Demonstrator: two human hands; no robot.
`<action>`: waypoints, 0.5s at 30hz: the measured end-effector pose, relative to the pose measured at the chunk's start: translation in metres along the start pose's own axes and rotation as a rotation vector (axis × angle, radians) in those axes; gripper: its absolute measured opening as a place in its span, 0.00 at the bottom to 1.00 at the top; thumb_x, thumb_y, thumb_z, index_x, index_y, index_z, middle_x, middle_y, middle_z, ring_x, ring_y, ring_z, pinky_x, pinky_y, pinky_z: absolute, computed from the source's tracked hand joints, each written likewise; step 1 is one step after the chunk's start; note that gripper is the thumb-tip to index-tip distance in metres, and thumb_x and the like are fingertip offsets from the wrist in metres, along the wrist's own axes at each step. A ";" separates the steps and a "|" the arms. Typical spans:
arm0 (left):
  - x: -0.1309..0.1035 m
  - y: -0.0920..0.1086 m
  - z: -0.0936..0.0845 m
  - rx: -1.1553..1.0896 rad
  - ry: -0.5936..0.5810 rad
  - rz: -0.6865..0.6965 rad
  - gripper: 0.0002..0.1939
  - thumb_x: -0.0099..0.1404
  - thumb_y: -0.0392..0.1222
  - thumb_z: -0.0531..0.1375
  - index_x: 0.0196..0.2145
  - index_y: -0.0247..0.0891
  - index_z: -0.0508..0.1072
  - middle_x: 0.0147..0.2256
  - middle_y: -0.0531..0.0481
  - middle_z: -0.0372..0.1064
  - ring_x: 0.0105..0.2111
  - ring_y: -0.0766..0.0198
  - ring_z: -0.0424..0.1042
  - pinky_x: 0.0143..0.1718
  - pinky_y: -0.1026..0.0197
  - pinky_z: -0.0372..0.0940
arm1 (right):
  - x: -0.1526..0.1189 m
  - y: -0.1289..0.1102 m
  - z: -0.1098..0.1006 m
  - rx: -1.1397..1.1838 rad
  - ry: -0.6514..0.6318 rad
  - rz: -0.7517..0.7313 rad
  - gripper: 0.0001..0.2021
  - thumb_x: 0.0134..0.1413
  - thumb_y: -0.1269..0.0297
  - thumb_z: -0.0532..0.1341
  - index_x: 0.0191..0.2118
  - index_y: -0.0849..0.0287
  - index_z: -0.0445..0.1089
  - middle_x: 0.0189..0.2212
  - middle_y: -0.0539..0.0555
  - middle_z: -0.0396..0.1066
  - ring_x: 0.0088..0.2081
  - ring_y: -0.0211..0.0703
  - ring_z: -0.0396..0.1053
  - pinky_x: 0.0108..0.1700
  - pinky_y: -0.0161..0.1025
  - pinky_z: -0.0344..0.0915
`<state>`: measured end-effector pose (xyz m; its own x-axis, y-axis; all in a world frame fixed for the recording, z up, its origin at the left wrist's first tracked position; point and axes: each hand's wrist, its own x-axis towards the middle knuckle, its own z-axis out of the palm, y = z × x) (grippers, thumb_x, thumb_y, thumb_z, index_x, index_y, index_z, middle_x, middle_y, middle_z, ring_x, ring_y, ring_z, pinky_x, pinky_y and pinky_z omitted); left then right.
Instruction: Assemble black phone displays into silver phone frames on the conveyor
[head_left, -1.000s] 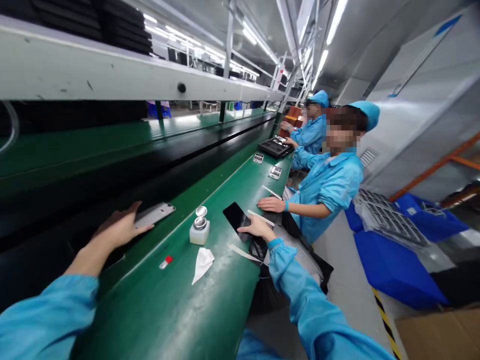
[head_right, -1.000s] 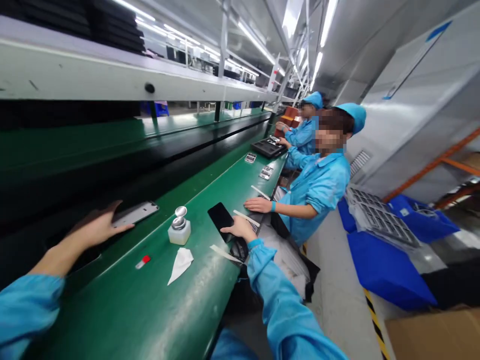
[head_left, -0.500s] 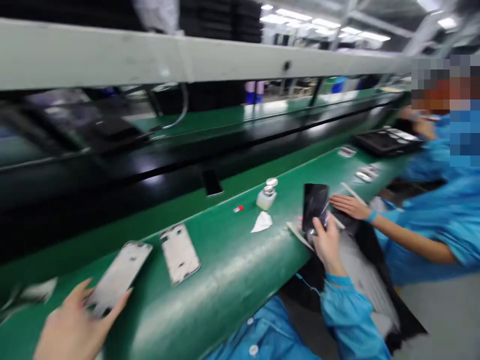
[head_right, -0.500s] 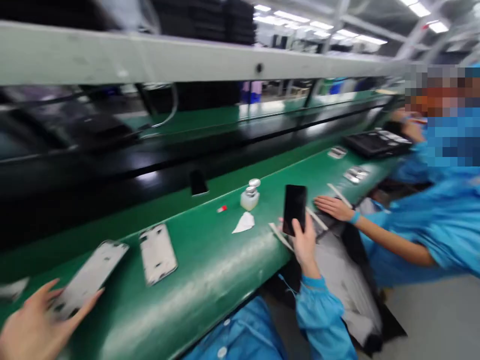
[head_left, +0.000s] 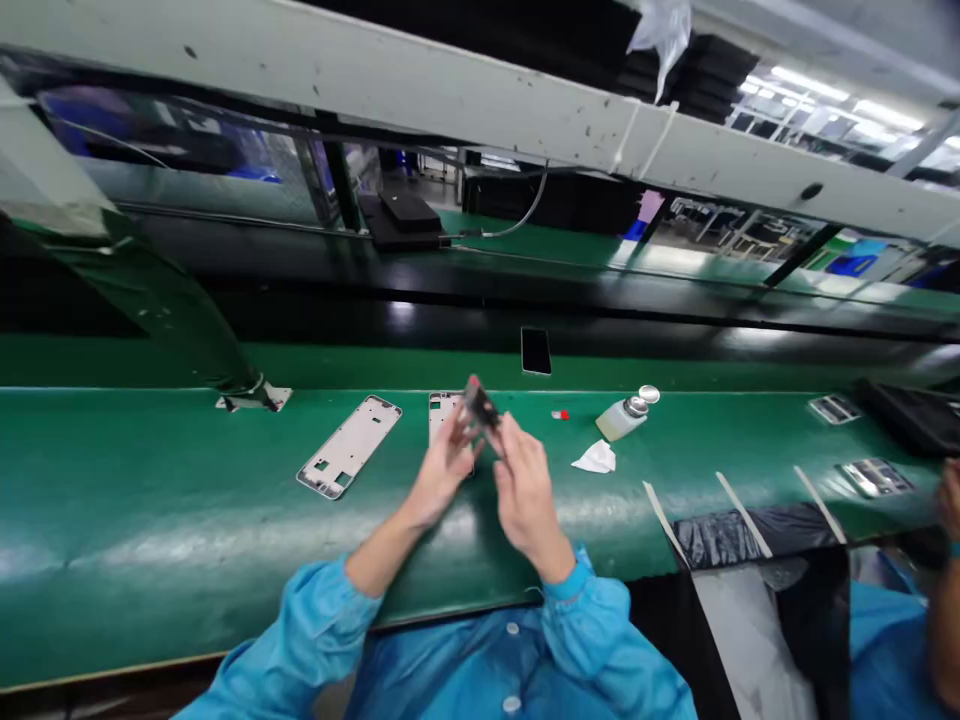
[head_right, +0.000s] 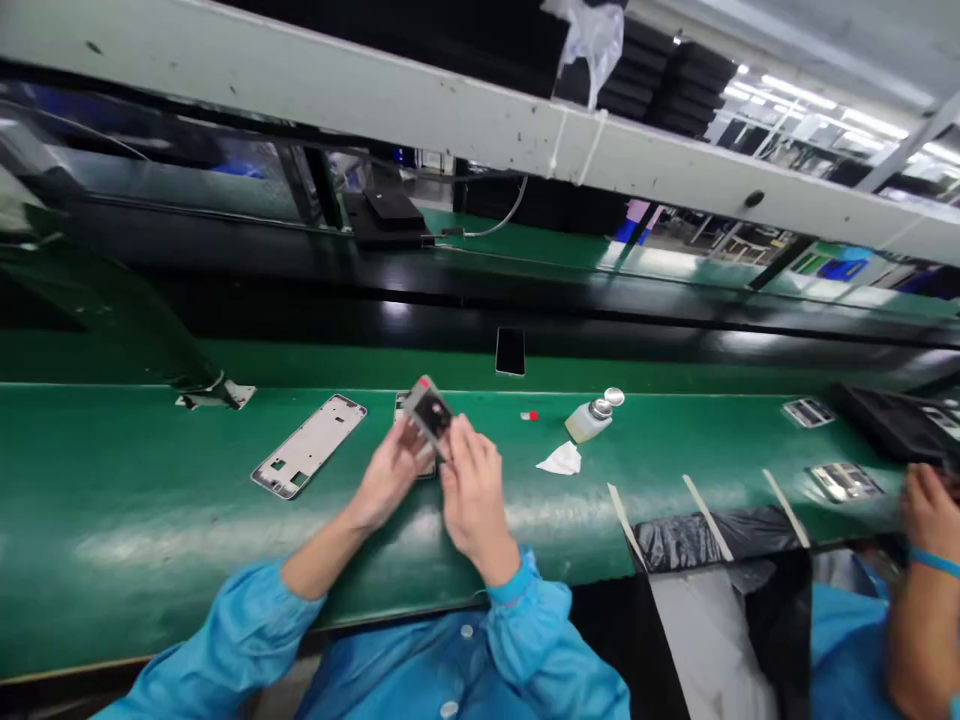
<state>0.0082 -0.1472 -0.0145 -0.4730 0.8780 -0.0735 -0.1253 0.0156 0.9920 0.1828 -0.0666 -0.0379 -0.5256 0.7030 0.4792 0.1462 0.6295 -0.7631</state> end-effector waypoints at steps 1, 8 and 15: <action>0.003 -0.006 0.012 -0.075 0.002 0.018 0.29 0.78 0.59 0.67 0.69 0.42 0.74 0.68 0.37 0.70 0.66 0.42 0.73 0.67 0.34 0.72 | 0.003 -0.003 0.011 -0.066 -0.067 -0.049 0.29 0.77 0.58 0.56 0.78 0.53 0.67 0.76 0.64 0.67 0.73 0.65 0.66 0.74 0.69 0.64; 0.012 -0.034 0.042 -0.391 0.087 0.086 0.43 0.74 0.75 0.64 0.69 0.37 0.73 0.58 0.34 0.81 0.61 0.41 0.81 0.66 0.37 0.75 | 0.021 -0.019 0.005 -0.133 -0.074 -0.128 0.27 0.75 0.59 0.61 0.75 0.54 0.68 0.71 0.64 0.72 0.72 0.60 0.69 0.71 0.62 0.70; -0.003 -0.059 0.052 -0.215 0.061 0.200 0.48 0.71 0.76 0.66 0.74 0.40 0.70 0.71 0.33 0.72 0.77 0.38 0.62 0.79 0.36 0.62 | 0.049 -0.050 0.014 0.146 0.072 0.098 0.15 0.75 0.55 0.63 0.57 0.56 0.77 0.60 0.63 0.80 0.59 0.54 0.79 0.59 0.52 0.78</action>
<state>0.0621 -0.1264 -0.0673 -0.5577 0.8229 0.1083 -0.2033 -0.2619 0.9434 0.1382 -0.0684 0.0175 -0.4523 0.7840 0.4251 0.0683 0.5057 -0.8600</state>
